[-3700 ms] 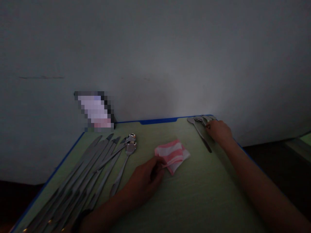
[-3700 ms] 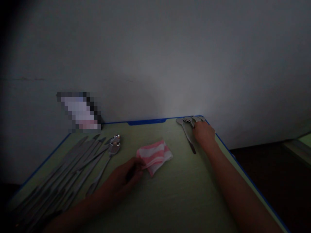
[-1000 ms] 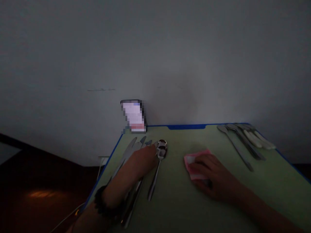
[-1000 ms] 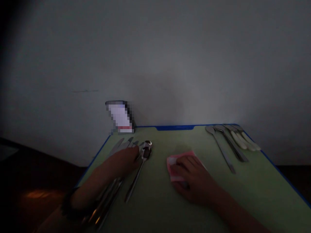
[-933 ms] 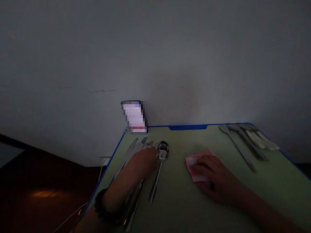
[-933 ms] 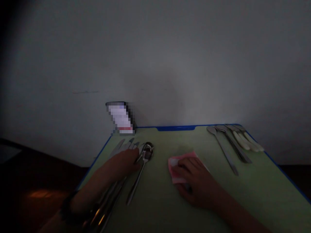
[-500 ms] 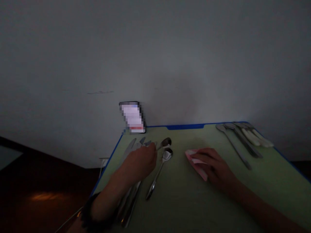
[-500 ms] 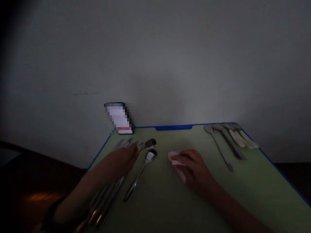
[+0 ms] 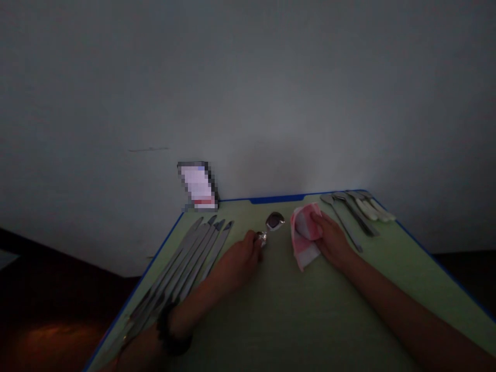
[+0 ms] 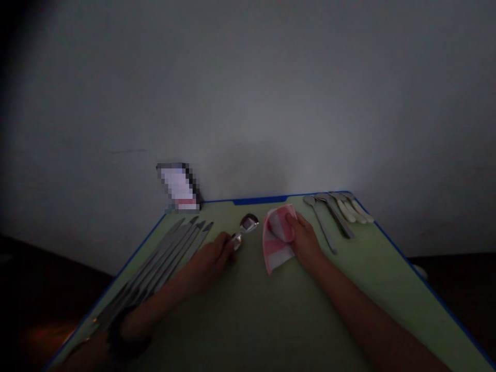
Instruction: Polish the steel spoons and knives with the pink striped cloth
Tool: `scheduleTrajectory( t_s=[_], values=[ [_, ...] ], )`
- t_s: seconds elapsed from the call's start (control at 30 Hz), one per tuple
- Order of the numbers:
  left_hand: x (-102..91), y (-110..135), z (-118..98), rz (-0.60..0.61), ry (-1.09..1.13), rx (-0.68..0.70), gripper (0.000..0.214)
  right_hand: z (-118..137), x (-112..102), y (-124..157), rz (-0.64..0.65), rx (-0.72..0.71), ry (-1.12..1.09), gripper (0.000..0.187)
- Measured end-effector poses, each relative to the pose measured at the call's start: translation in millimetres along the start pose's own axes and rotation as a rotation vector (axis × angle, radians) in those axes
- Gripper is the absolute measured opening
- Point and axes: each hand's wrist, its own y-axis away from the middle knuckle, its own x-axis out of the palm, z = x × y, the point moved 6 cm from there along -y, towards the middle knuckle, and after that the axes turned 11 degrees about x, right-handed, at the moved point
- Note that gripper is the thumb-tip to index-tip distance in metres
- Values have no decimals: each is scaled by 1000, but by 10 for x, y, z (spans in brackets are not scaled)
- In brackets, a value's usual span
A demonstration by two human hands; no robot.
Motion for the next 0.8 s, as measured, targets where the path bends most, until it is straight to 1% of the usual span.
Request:
scheduleTrajectory(
  t_s=[0.1,0.17,0.23,0.3,0.33,0.37,0.4,0.43,0.5,0.57,0.67,0.73,0.8],
  values=[
    [-150,-95,88,-62,60,-19,20,8,13,-11,24,13,-13,25],
    [-171,-107,100,-91,143,-33,21,4,22,-17,30,64,-72,21],
    [-97,-60,64,-107,254,-48,26,-13,23,-25,17,141,-114,19],
    [41,30,7,-129,357,-69,30,-12,13,-34,-2,188,-78,20],
    [115,79,-18,-147,396,-78,31,11,1,-39,-17,179,-17,22],
    [199,123,-35,-152,455,-89,30,57,-16,-43,-40,141,81,23],
    [295,158,-41,-150,611,-111,27,128,-32,-40,-71,74,212,23],
    [368,181,-41,-149,704,-123,25,218,-44,-28,-113,-12,364,24],
    [458,196,-10,-155,811,-145,23,404,-17,25,-166,-170,678,25],
    [484,185,38,-166,841,-166,22,533,76,91,-124,-246,894,25],
    [450,176,89,-219,913,-201,23,655,256,216,-51,-317,1065,28],
    [407,187,94,-275,971,-212,23,671,382,294,-13,-368,1131,29],
    [380,200,83,-307,1008,-218,22,597,478,334,34,-375,1190,29]
  ],
)
